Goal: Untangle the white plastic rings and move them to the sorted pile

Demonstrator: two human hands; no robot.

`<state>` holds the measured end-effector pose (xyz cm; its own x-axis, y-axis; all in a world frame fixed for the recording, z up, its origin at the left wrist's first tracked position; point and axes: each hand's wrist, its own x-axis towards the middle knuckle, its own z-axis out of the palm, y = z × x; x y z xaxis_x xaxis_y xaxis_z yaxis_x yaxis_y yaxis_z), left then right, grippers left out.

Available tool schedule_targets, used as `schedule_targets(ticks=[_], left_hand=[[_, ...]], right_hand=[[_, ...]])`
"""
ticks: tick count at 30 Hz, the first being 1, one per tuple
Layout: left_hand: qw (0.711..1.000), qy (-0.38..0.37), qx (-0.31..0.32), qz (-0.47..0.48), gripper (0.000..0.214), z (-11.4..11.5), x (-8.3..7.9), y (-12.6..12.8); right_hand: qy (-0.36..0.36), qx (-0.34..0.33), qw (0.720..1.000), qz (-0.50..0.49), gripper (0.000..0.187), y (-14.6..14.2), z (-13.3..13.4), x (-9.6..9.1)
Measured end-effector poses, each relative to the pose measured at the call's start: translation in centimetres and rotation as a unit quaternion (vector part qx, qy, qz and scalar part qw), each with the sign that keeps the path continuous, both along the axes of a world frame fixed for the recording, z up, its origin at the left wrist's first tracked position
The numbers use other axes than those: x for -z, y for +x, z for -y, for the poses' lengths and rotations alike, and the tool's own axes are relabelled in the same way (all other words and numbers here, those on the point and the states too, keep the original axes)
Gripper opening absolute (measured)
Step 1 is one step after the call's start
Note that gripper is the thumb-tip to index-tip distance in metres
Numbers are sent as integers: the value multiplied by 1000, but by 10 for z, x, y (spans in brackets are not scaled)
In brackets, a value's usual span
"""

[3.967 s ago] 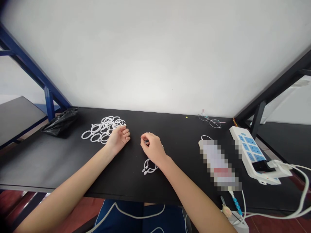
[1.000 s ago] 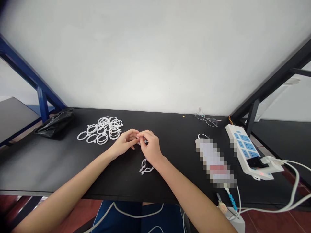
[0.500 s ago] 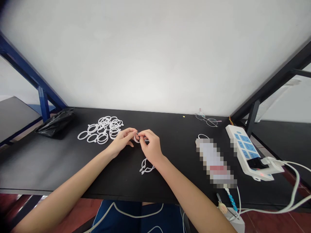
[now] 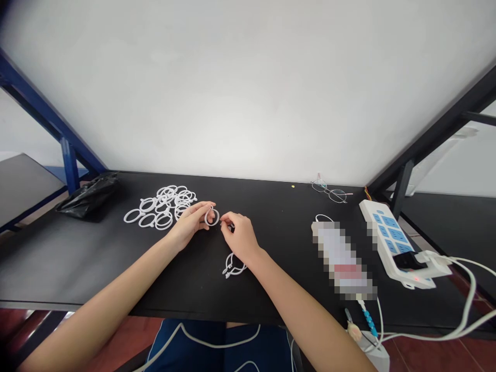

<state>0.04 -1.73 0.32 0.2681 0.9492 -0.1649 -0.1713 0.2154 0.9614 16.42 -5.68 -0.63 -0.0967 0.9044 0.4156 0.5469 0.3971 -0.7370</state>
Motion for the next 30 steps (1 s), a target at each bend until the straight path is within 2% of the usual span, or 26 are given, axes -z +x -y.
schedule_targets(ticks=[11,19,30], left_hand=[[999,22,30,-32,39,3,-3,0],[995,32,83,-54,38,3,0,-1],[993,49,78,-68,38,2,7,0]], right_hand=[[1,1,1000,5,16,-1,0,0],[22,-1,1000,-7,16,-2,1,-5],[67,10,997,-41,12,-4,3,-8]])
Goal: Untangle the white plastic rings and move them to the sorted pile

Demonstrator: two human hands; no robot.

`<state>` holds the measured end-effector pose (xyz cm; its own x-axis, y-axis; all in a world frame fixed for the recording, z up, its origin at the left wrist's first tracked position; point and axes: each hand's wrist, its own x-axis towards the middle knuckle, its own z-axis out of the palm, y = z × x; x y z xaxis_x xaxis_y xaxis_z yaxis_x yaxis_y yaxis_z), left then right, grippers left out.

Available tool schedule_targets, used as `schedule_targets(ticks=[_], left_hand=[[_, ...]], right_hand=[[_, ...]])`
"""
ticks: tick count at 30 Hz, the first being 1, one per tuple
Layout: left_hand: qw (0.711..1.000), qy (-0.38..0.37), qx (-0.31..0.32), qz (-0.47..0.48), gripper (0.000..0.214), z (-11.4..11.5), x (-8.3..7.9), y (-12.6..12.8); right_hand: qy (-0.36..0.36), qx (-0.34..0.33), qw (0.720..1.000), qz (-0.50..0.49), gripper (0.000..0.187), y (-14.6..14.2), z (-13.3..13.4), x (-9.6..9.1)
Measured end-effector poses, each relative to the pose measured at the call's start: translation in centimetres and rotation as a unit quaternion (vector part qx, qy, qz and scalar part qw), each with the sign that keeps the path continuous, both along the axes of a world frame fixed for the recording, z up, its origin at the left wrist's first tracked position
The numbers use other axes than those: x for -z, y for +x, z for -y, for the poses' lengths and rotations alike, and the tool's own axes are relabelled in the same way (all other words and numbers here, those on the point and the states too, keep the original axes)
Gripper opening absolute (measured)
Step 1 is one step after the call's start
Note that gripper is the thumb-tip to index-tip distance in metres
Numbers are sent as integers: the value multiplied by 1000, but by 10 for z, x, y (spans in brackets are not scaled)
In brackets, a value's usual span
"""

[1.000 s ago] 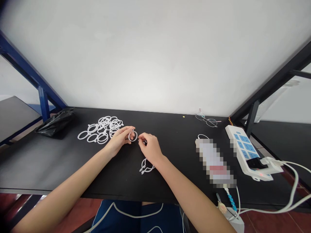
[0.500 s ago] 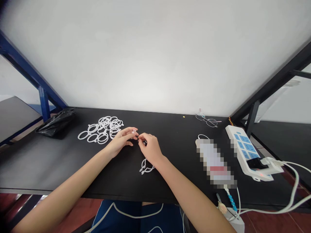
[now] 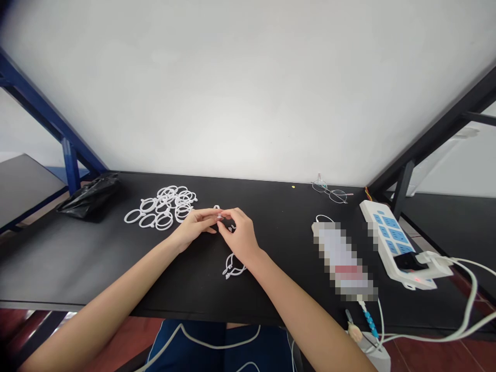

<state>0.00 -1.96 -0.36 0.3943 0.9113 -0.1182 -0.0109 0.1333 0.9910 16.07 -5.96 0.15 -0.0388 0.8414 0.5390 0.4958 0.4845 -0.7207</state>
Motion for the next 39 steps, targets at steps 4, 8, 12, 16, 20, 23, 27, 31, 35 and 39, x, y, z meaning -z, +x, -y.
schedule_targets(ticks=[4,8,12,16,20,23,27,31,35,39], left_hand=[[1000,17,-1,-6,38,0,-1,1],[999,32,-4,-16,39,1,-1,1],[999,22,-3,-25,41,2,-3,0],[999,20,3,-26,41,3,-6,0],[1000,10,7,-28,42,2,-7,1],[999,6,16,-30,41,1,-5,1],[999,1,27,-33,41,0,-3,0],[999,1,34,-38,42,0,-2,0],[998,6,45,-46,42,-1,0,-1],[998,3,45,-36,51,-1,1,0]], right_hand=[[0,-2,1000,2,15,0,-1,1],[-2,-1,1000,-2,14,1,-1,1],[9,2,1000,-4,11,1,-2,1],[15,-3,1000,-8,11,0,-2,1],[10,2,1000,-6,9,0,-2,1],[4,3,1000,-3,9,0,-2,1],[-1,0,1000,-1,8,1,-2,1],[-6,-1,1000,0,8,1,-3,2],[-18,1,1000,-1,10,2,-3,3],[-25,-6,1000,0,8,3,-4,4]])
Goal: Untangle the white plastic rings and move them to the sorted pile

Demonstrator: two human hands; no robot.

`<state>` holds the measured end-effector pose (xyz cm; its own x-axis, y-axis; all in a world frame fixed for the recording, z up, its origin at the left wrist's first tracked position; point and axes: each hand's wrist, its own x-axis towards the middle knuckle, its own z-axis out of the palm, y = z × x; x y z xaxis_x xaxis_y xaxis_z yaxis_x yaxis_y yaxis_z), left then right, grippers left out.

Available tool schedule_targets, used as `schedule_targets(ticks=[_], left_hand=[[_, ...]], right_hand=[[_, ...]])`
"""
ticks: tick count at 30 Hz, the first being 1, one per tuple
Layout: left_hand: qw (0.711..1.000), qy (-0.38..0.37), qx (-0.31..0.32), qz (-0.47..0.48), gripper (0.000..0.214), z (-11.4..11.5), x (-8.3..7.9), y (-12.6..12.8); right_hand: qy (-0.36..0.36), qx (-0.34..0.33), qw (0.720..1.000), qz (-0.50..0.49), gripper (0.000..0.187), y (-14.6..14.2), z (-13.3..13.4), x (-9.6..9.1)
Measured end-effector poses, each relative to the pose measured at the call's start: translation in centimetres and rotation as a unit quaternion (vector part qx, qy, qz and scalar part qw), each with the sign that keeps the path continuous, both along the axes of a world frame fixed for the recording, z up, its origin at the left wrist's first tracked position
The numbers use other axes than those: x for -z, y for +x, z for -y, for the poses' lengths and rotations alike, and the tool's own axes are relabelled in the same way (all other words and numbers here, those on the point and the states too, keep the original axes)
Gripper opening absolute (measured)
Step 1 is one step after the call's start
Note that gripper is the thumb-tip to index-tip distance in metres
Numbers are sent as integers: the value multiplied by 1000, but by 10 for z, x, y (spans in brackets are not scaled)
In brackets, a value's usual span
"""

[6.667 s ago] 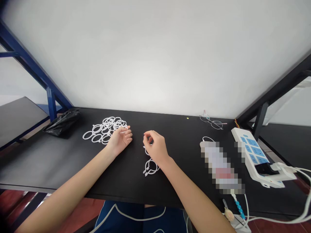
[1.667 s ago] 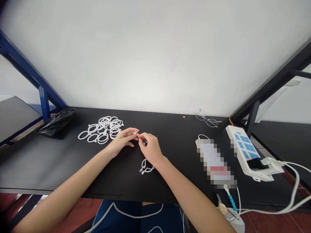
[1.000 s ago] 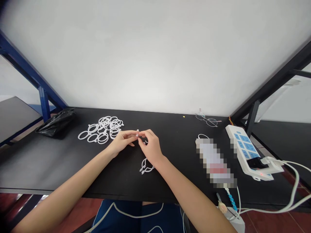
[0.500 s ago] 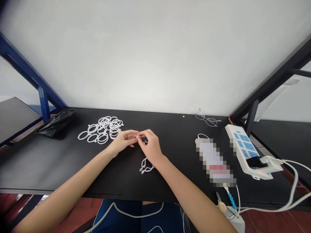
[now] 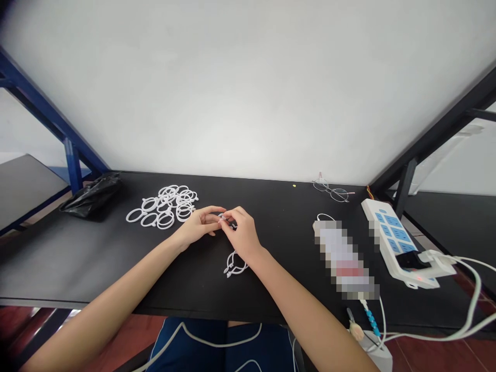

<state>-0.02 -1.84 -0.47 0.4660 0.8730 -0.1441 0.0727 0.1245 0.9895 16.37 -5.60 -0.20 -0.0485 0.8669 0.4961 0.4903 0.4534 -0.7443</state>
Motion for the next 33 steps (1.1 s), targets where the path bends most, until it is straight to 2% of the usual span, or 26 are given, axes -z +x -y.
schedule_targets(ticks=[7,12,16,20,27,33], left_hand=[[999,-34,-31,23,45,3,-7,0],[997,-4,-74,19,39,2,-10,1],[999,12,-43,7,41,6,-14,4],[1000,-7,11,7,47,9,-17,5],[999,-27,-23,23,40,6,-15,3],[998,-37,-39,39,39,7,-18,2]], right_hand=[[24,11,1000,-1,9,0,1,-4],[49,20,998,-24,9,0,3,-7],[60,34,995,-66,8,-1,4,-6],[49,31,993,-105,6,0,3,-7],[21,27,993,-111,9,-1,3,-10],[-41,18,990,-130,15,-3,4,-7]])
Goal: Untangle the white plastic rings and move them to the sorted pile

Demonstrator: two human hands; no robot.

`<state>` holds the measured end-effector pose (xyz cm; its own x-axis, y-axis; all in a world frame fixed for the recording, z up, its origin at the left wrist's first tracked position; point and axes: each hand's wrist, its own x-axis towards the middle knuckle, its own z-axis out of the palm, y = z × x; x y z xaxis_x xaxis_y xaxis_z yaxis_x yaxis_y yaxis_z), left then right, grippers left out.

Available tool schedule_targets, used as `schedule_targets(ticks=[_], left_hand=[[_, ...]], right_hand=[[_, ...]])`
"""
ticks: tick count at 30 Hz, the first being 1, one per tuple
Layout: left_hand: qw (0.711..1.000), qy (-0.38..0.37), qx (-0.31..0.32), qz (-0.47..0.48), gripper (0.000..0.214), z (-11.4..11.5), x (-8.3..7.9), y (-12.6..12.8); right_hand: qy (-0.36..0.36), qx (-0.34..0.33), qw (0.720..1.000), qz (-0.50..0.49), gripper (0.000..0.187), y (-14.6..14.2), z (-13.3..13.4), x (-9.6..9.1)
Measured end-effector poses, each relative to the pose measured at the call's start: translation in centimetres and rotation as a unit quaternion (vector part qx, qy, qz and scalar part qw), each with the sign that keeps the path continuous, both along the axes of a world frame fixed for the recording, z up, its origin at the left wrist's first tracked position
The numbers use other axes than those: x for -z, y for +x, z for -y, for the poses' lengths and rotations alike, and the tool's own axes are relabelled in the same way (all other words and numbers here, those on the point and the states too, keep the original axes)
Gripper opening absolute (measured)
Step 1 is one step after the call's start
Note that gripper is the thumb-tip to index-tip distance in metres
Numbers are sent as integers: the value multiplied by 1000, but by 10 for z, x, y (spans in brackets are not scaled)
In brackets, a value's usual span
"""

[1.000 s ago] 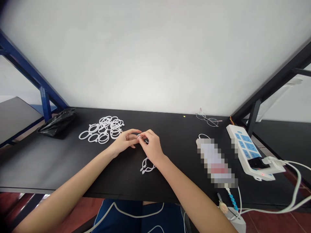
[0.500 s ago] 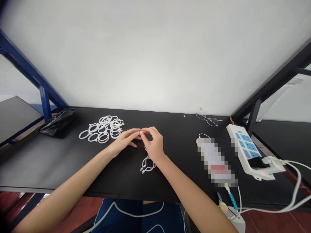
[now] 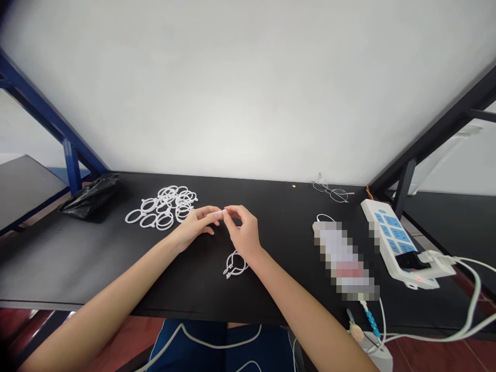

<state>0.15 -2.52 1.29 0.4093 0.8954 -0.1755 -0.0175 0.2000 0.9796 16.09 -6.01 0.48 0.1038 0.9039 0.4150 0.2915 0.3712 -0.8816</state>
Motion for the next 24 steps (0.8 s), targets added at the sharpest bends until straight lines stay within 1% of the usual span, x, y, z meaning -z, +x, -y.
schedule_targets(ticks=[4,8,11,13,19,22,24], left_hand=[[1000,1,-6,10,40,0,0,-1],[1000,6,-4,16,41,1,0,0],[1000,24,17,2,38,2,0,3],[999,38,30,-13,38,3,0,5],[997,71,21,-22,45,4,3,8],[996,82,14,-32,46,3,5,7],[996,82,15,-35,44,2,6,7]], right_hand=[[-11,-20,1000,-18,15,1,-1,-1],[-30,-49,996,-73,15,1,-3,-2],[-55,-74,991,-99,17,0,-3,-4],[-66,-82,990,-98,19,-1,-3,-5],[-56,-73,995,-47,19,-2,1,-4],[-12,-77,997,29,18,-2,3,-4],[13,-71,994,82,22,-1,4,-4]])
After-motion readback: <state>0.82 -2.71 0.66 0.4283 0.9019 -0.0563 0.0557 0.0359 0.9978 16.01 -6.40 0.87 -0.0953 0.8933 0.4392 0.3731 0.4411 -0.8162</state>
